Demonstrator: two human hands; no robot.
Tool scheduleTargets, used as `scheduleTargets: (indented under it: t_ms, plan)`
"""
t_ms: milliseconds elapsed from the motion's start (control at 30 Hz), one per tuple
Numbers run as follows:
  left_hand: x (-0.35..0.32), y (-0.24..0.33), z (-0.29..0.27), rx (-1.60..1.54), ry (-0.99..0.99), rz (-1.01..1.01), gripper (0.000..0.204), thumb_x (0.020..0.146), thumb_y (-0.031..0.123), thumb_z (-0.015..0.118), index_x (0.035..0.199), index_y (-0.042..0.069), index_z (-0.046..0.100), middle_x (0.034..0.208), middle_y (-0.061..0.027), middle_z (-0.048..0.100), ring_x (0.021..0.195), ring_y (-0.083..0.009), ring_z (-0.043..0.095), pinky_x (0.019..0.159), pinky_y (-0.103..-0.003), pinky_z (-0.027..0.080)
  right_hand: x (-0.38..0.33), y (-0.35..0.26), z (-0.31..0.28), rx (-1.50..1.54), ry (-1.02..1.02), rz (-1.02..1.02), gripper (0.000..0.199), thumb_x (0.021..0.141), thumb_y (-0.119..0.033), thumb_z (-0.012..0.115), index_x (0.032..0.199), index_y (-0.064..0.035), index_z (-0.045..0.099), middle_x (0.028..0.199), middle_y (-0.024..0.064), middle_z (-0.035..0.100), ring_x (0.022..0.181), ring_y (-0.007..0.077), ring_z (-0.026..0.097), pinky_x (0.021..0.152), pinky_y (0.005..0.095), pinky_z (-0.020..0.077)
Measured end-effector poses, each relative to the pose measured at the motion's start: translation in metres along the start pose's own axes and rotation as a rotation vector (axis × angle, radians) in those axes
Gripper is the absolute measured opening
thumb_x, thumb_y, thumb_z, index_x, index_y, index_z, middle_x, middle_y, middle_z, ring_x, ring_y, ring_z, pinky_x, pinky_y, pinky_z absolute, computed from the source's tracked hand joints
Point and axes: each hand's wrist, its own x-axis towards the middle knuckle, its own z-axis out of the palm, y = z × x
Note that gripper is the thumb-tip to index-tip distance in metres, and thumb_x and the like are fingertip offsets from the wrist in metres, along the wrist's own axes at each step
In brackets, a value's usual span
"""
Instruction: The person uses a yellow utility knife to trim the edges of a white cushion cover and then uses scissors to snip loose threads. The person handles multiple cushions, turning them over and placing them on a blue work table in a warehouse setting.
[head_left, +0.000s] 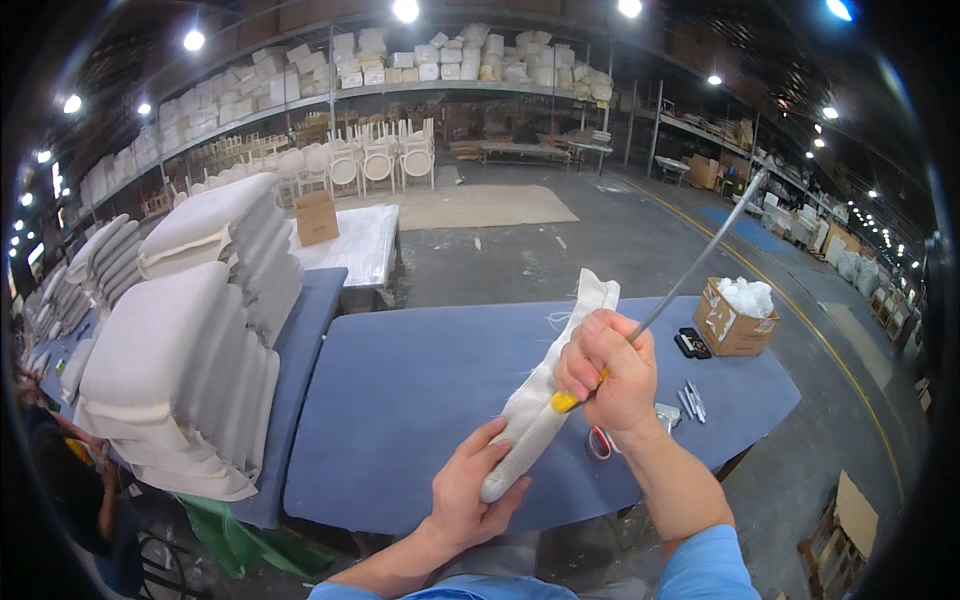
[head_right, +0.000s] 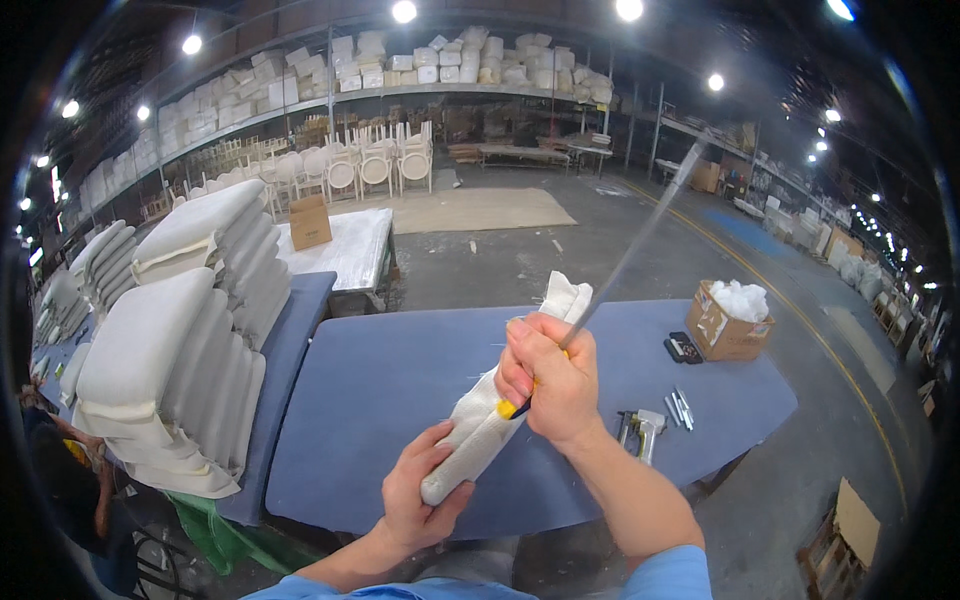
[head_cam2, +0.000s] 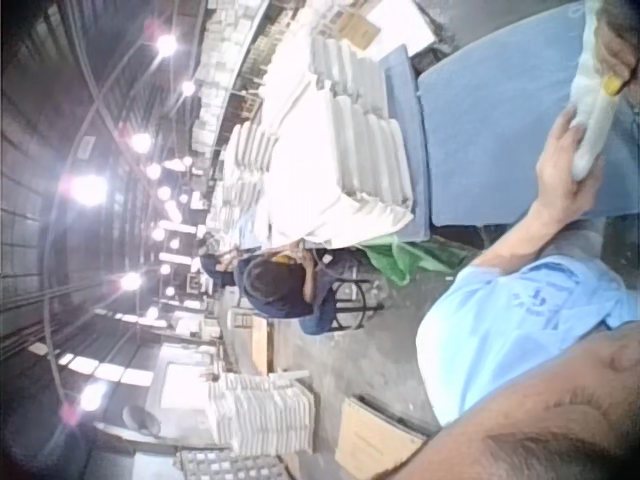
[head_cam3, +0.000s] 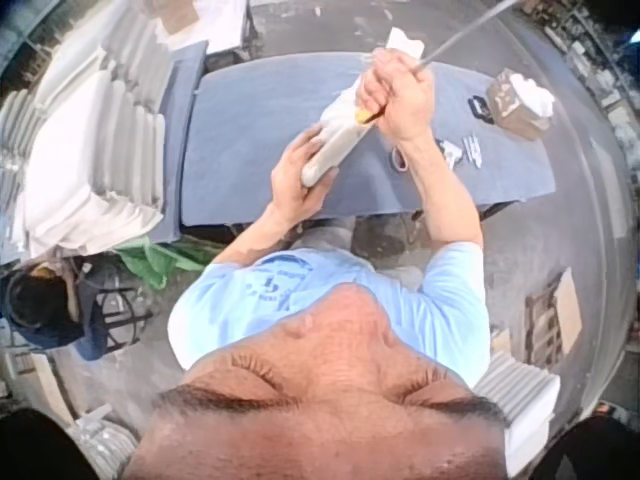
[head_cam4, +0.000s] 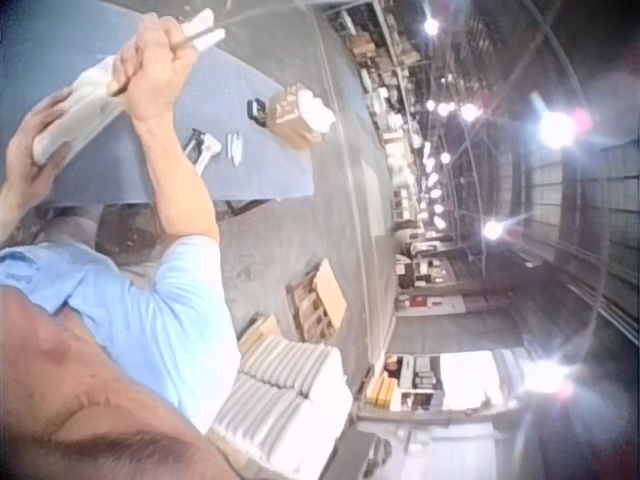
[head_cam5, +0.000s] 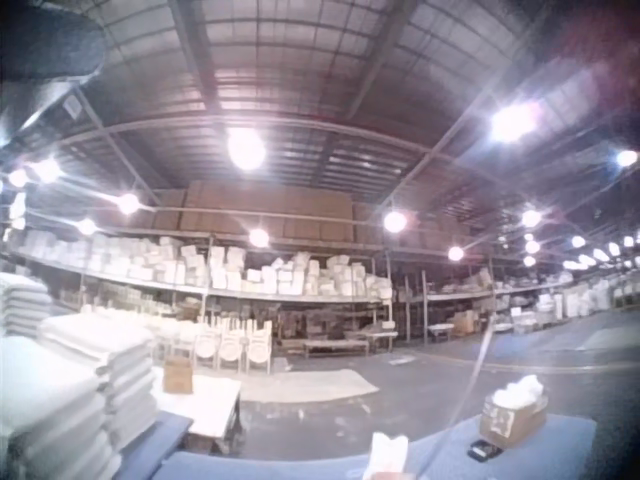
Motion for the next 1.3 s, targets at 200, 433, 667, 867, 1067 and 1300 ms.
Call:
scheduleTargets:
  t_ms: [200,433,667,867,1067,1300]
  plan:
    - [0.003,0.0,-0.002,0.003,0.011,-0.013,0.05,0.087,0.006,0.079,0.129,-0.003,0.053,0.134,-0.0355,0.06,0.121,-0.0454,0.065,0.1,-0.047,0.054,0.028,-0.032,0.0,0.296,0.107,-0.236,0.041,0.101,-0.025,0.056,0.065,-0.0139,0.04,0.05,-0.0005,0.037,0.043,0.0127,0.039,0.046,0.0319,0.0364]
    - [0.001,-0.007,-0.004,-0.061,0.048,-0.023,0.051,0.087,0.003,0.077,0.13,-0.002,0.052,0.137,-0.035,0.058,0.124,-0.0446,0.064,0.103,-0.048,0.053,0.044,-0.036,-0.015,0.405,0.039,-0.175,0.036,0.102,-0.02,0.056,0.069,-0.0111,0.043,0.053,-0.0007,0.041,0.045,0.0111,0.04,0.048,0.0308,0.0375]
    - [-0.001,-0.017,-0.009,-0.034,0.083,-0.008,0.056,0.083,0.005,0.083,0.13,0.0,0.054,0.135,-0.0341,0.06,0.117,-0.0446,0.068,0.094,-0.045,0.058,0.047,0.002,-0.014,0.228,0.043,-0.027,0.029,0.099,-0.012,0.063,0.073,-0.0108,0.049,0.054,-0.0017,0.044,0.046,0.0115,0.044,0.046,0.0303,0.0383]
    - [0.0,-0.02,-0.015,-0.002,0.067,-0.005,0.057,0.083,0.006,0.083,0.131,0.0,0.052,0.135,-0.0351,0.059,0.116,-0.045,0.068,0.094,-0.045,0.058,0.053,0.015,-0.011,0.148,0.168,-0.103,0.031,0.097,-0.015,0.069,0.072,-0.0097,0.051,0.055,-0.0007,0.047,0.045,0.0109,0.047,0.044,0.0294,0.0377]
    - [-0.002,-0.021,-0.011,-0.08,0.051,-0.01,0.052,0.091,0.007,0.076,0.134,-0.001,0.047,0.139,-0.0354,0.055,0.124,-0.0425,0.063,0.101,-0.048,0.053,0.082,-0.016,-0.039,0.272,0.095,-0.215,0.034,0.098,-0.018,0.071,0.071,-0.0098,0.052,0.054,-0.001,0.047,0.045,0.0102,0.047,0.044,0.0281,0.0366]
    - [-0.002,-0.027,-0.013,-0.042,0.089,-0.019,0.054,0.087,0.01,0.08,0.132,-0.001,0.051,0.135,-0.035,0.059,0.117,-0.0434,0.068,0.094,-0.046,0.058,0.079,0.012,-0.055,0.107,0.182,-0.066,0.042,0.102,-0.017,0.066,0.065,-0.0137,0.045,0.052,-0.003,0.042,0.044,0.0088,0.041,0.043,0.0296,0.0345]
